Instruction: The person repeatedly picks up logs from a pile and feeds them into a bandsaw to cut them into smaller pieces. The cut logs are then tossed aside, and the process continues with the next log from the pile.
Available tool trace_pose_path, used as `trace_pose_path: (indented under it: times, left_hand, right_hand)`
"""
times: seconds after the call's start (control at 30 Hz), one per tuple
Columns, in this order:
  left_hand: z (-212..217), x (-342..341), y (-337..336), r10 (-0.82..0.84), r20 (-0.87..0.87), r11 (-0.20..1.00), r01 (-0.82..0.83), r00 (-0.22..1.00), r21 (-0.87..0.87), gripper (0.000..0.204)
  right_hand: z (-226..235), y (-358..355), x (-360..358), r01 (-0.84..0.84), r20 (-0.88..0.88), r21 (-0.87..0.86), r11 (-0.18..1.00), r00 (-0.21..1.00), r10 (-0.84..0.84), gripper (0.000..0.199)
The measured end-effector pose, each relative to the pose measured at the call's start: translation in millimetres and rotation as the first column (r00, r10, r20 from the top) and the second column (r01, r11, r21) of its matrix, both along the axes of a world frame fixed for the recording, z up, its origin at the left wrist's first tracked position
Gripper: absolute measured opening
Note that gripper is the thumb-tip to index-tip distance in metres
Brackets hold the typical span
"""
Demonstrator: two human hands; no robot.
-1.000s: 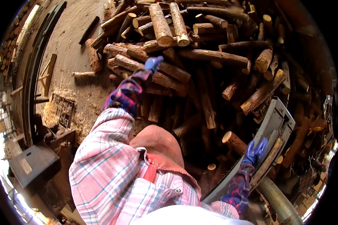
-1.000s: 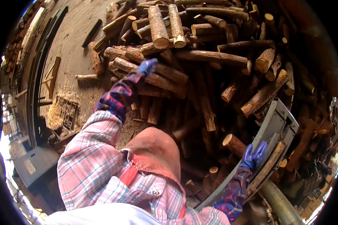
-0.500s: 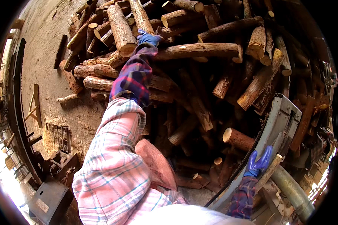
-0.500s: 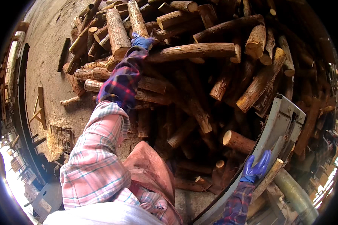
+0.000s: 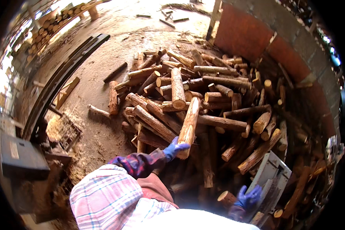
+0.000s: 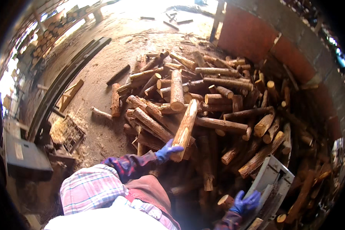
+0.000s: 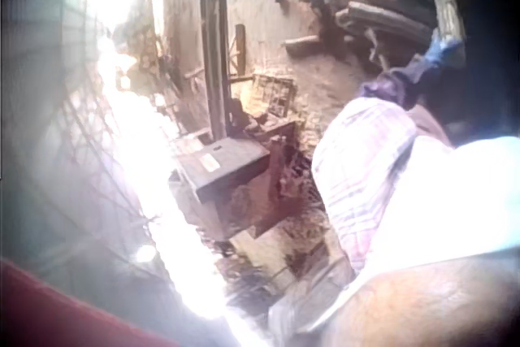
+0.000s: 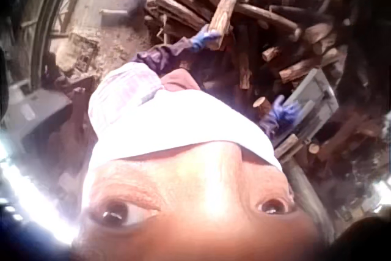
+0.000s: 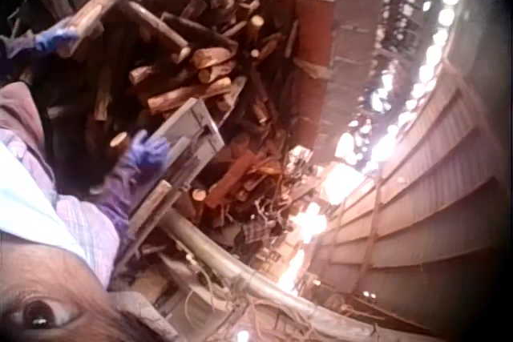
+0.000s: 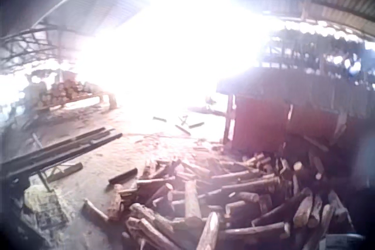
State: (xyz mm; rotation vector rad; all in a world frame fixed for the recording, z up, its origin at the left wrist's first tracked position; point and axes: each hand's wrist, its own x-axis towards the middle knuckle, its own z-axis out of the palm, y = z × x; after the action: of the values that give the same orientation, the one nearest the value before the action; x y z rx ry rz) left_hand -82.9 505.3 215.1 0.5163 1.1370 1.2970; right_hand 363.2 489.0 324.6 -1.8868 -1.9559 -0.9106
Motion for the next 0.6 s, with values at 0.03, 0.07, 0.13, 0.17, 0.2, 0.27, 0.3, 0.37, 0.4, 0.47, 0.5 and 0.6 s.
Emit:
trace_pose_path:
  times: [0.03, 0.07, 0.13, 0.17, 0.2, 0.27, 0.3, 0.37, 0.4, 0.47, 0.5, 0.6]
  left_hand:
    - [24.8, 10.7, -21.7, 0.018, 0.047, 0.999, -0.019, 0.999, 0.026, 0.055]
    - [44.0, 13.2, -44.2, -0.025, 0.097, 1.0, 0.026, 0.995, -0.016, 0.05]
    - [73.0, 27.8, -98.4, -0.115, 0.211, 0.985, 0.14, 0.971, -0.105, 0.04]
    - [81.4, 34.6, -133.5, -0.115, 0.227, 0.978, 0.149, 0.967, -0.144, 0.031]
    - [68.5, 50.4, -166.0, -0.054, -0.07, 0.999, 0.053, 0.996, -0.003, 0.034]
    - [107.6, 87.3, -185.7, -0.184, -0.023, 0.981, 0.185, 0.983, 0.057, 0.043]
    - [119.3, 90.7, -200.5, -0.233, -0.015, 0.971, 0.234, 0.972, 0.042, 0.048]
    - [105.8, 81.2, -216.9, -0.418, -0.016, 0.903, 0.414, 0.908, -0.113, 0.059]
    - [98.1, 93.1, -227.7, -0.36, -0.037, 0.931, 0.356, 0.932, -0.08, 0.064]
    - [84.1, 125.0, -239.9, -0.226, -0.077, 0.974, 0.226, 0.971, -0.009, 0.074]
    - [124.0, 147.3, -235.6, -0.271, -0.097, 0.958, 0.278, 0.958, 0.069, 0.079]
    - [63.2, 143.9, -194.7, -0.154, -0.573, 0.672, 0.511, 0.805, 0.536, 0.057]
  right_hand:
    - [-12.9, 7.8, -14.8, -0.134, -0.064, 0.231, 0.964, 0.986, 0.152, 0.059]
    - [-17.0, 12.0, -64.7, -0.154, -0.376, 0.28, 0.948, 0.891, 0.256, 0.052]
    - [-58.2, -1.2, -136.9, -0.28, -0.902, -0.054, 0.958, 0.426, 0.074, 0.044]
    - [-77.7, 14.3, -181.7, -0.436, -0.721, -0.691, 0.577, 0.479, -0.501, 0.042]
    - [-112.7, -15.6, -211.2, -0.757, -0.771, -0.469, 0.456, 0.099, -0.629, 0.049]
    - [-167.9, -59.7, -227.5, -0.885, -0.003, -0.014, 0.464, -0.464, -0.886, 0.064]
    - [-138.4, -76.7, -222.4, -0.91, 0.024, 0.054, 0.412, -0.411, -0.911, 0.071]
    - [-91.4, -97.7, -219.2, -0.904, 0.037, 0.034, 0.425, -0.424, -0.905, 0.065]
    - [-73.0, -109.0, -209.7, -0.904, 0.045, 0.009, 0.428, -0.427, -0.903, 0.062]
    - [-31.1, -116.7, -193.3, -0.905, -0.064, 0.133, 0.403, -0.414, -0.908, 0.063]
    - [-31.9, -99.3, -160.9, -0.874, -0.227, 0.126, 0.47, -0.486, -0.844, 0.06]
    - [15.1, -89.7, -135.9, -0.812, -0.713, 0.191, 0.551, -0.501, -0.491, 0.065]
